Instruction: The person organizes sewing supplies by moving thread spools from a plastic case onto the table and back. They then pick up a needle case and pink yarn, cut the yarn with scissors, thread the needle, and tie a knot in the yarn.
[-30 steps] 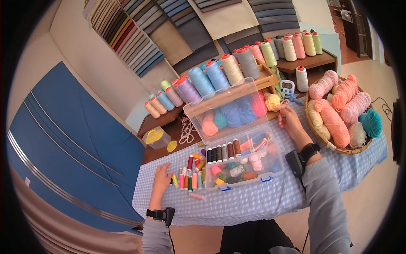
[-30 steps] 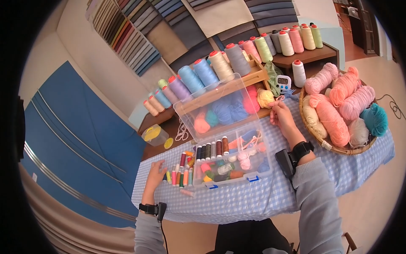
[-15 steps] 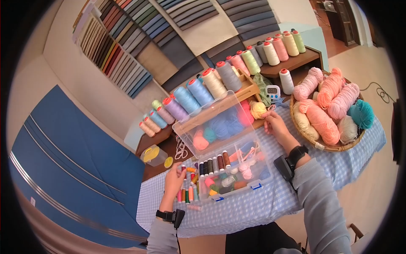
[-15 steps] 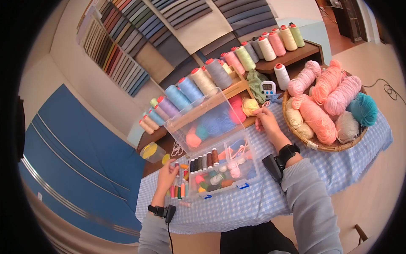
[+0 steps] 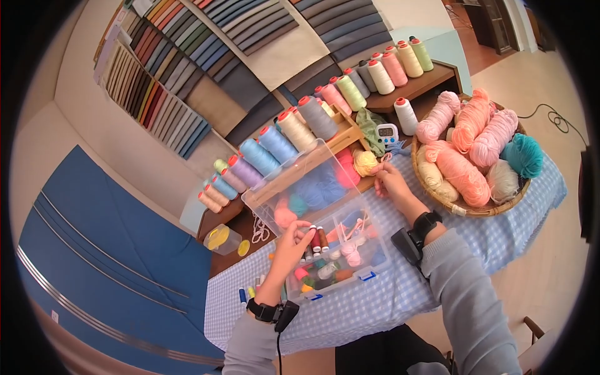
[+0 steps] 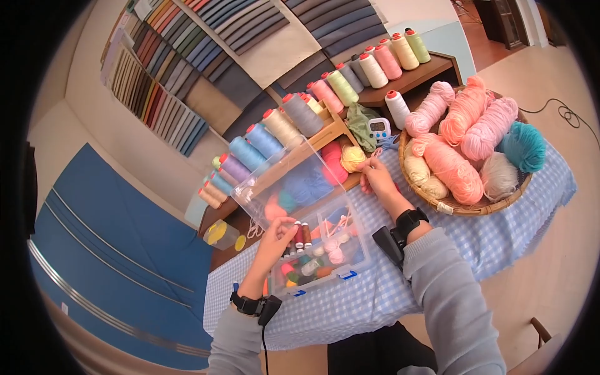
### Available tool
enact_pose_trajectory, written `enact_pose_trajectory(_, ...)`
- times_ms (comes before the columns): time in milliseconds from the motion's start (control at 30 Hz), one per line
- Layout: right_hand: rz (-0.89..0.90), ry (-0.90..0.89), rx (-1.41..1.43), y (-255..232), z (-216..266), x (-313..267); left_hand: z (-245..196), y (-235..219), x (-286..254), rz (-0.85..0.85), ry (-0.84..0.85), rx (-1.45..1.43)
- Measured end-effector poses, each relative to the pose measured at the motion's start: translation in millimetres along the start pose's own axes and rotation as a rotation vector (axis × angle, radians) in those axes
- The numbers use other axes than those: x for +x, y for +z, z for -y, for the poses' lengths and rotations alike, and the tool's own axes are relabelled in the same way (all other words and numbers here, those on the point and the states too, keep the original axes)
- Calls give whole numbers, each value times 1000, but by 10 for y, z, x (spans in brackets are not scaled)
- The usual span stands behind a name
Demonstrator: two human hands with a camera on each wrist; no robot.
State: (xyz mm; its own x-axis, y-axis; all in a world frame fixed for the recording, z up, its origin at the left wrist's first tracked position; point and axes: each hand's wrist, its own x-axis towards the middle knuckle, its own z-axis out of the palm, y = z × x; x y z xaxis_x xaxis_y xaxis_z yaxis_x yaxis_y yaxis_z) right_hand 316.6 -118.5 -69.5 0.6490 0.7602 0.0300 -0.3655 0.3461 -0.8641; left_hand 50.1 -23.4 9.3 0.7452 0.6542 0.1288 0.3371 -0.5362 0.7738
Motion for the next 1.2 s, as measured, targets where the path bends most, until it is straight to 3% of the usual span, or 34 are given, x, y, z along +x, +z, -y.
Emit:
enact_pose_trajectory(267, 1, 2, 15, 22, 5, -14, -92, 66, -83, -48, 92, 276)
enact_pose_trajectory(333, -2, 5, 7, 23, -1, -13, -78, 81, -84, 8, 109, 367)
enact_pose_trajectory(733, 7, 10, 1, 18, 20, -31, -78, 82, -26, 75, 131, 366)
enact_pose_trajectory(833, 7, 14, -3, 19, 17, -24, 34, 57, 44, 49, 70, 215)
enact_pose_trajectory(967, 5, 13, 5, 17, 13, -22, 169, 7, 142, 24, 129, 90)
enact_pose_trajectory(1033, 2, 13, 11, 19, 10, -22, 153, -10, 135, 79, 63, -113)
enact_pose_trajectory(1167, 11, 7, 23, 17, 9, -20, 13, -175, 144, 44, -59, -44)
enact_pose_trajectory(1200, 11, 8, 22, 17, 8, -19, 5, -243, 163, 109, -70, -57)
